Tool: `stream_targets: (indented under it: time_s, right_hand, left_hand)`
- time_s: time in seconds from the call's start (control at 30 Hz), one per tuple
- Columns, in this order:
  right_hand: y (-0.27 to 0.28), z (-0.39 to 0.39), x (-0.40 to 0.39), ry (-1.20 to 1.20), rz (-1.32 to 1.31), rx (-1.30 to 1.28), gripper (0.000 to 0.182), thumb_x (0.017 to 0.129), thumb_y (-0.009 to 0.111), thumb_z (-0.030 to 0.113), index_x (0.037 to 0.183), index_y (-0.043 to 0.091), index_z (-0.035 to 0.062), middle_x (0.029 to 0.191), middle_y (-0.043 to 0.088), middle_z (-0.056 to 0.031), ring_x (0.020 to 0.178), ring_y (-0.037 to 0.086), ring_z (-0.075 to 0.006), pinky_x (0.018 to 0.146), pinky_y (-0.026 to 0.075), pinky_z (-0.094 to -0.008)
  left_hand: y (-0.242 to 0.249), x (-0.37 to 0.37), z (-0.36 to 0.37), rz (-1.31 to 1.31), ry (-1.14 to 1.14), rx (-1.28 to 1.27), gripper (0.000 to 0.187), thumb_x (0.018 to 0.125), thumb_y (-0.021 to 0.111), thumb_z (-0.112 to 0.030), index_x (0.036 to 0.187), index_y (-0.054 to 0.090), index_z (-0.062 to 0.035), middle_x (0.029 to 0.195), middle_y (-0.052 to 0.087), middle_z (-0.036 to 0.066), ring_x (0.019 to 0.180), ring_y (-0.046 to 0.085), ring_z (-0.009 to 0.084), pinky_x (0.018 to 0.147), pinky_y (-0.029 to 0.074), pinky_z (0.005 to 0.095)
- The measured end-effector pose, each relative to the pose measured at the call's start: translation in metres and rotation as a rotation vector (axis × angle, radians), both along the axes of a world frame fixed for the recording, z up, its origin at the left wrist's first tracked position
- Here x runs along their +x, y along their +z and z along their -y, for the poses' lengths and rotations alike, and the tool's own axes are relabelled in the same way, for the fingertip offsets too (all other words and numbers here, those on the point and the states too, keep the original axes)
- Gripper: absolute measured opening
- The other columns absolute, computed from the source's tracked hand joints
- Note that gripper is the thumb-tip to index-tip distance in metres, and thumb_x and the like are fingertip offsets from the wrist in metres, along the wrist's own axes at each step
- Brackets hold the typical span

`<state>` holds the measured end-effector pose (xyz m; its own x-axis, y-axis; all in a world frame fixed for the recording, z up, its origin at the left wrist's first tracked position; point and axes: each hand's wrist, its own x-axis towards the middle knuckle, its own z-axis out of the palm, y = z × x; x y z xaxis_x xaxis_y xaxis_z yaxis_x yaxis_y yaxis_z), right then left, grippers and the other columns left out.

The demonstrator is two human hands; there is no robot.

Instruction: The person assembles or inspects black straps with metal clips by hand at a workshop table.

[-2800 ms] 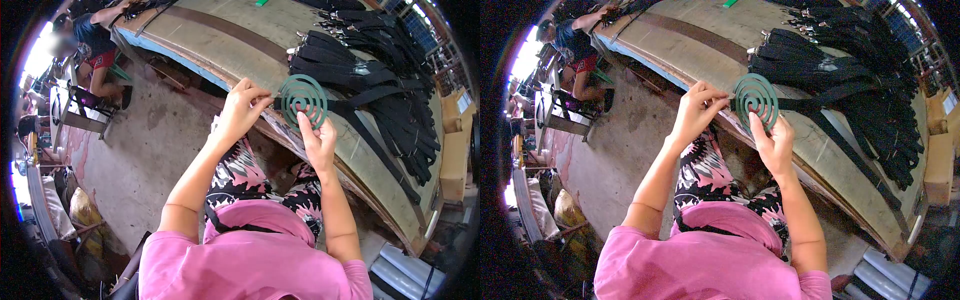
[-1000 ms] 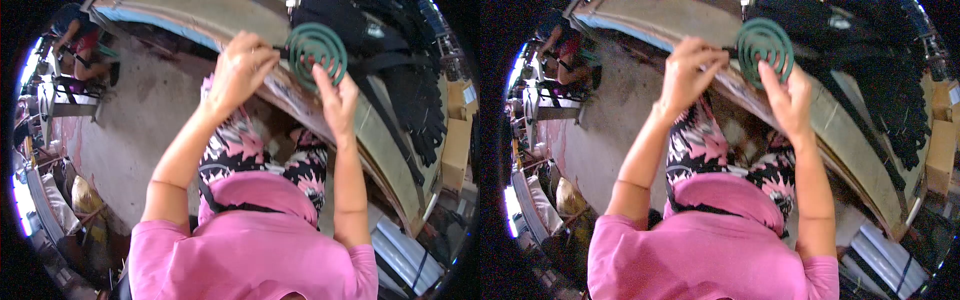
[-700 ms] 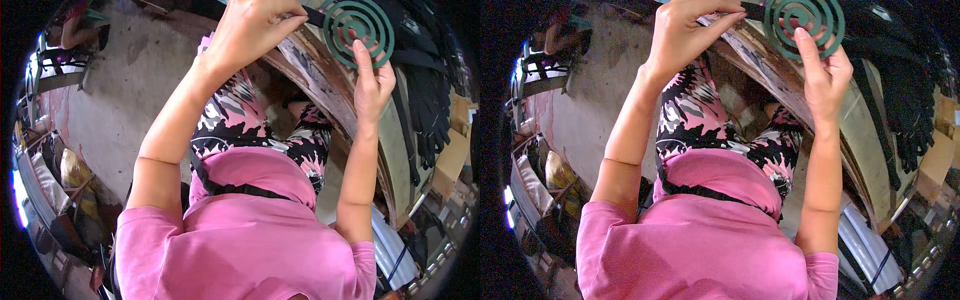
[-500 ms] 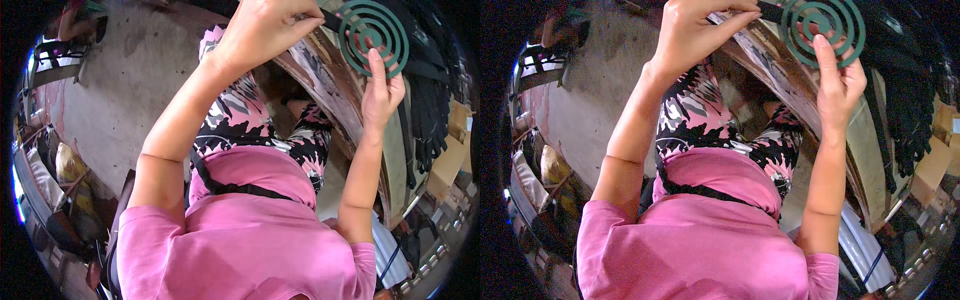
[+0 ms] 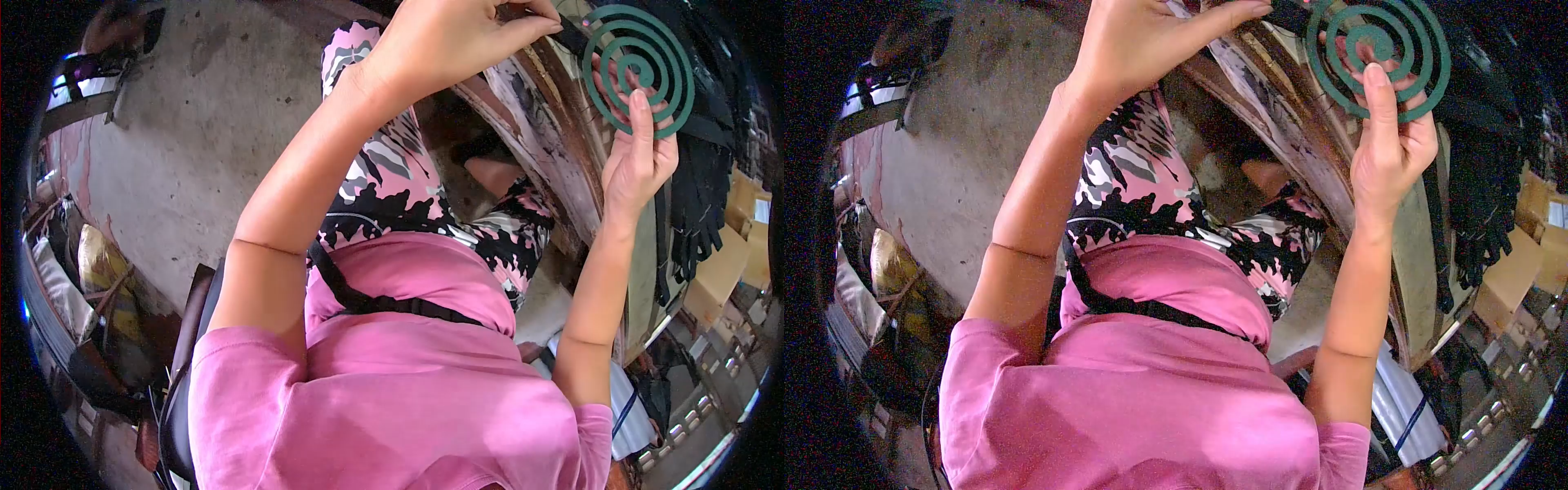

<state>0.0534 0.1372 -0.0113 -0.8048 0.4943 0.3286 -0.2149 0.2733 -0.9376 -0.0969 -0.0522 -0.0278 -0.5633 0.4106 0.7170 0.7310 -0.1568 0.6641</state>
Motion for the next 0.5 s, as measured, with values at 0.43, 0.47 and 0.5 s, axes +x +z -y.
stream_targets:
  time_s: [0.43,0.47,0.5]
  right_hand:
    - [-0.0053,-0.0023,-0.0035,0.047,-0.066,-0.106,0.014,0.094,0.066,0.005,0.106,0.067,-0.0022,0.106,0.071,-0.0112,0.094,0.068,-0.0155,0.084,0.054,-0.0272]
    - [-0.0045,-0.0004,-0.0037,0.036,-0.058,-0.1,0.015,0.094,0.066,0.005,0.107,0.067,-0.0019,0.106,0.071,-0.0105,0.095,0.068,-0.0153,0.085,0.054,-0.0275]
    - [-0.0036,0.0012,-0.0038,0.025,-0.051,-0.093,0.016,0.094,0.066,0.006,0.107,0.068,-0.0015,0.106,0.071,-0.0099,0.095,0.067,-0.015,0.086,0.053,-0.0279]
  left_hand:
    - [0.0013,0.0036,-0.001,-0.016,-0.007,-0.054,0.007,0.079,0.073,-0.003,0.085,0.07,-0.0032,0.083,0.069,0.01,0.08,0.064,0.027,0.071,0.051,0.0344]
    - [0.0018,0.0035,-0.0003,-0.022,-0.011,-0.066,0.007,0.079,0.073,-0.003,0.086,0.07,-0.0032,0.083,0.068,0.01,0.081,0.063,0.0273,0.071,0.051,0.0347]
    - [0.0026,0.0036,0.0003,-0.028,-0.015,-0.077,0.008,0.079,0.073,-0.003,0.086,0.07,-0.0032,0.084,0.068,0.01,0.082,0.063,0.0276,0.072,0.05,0.035]
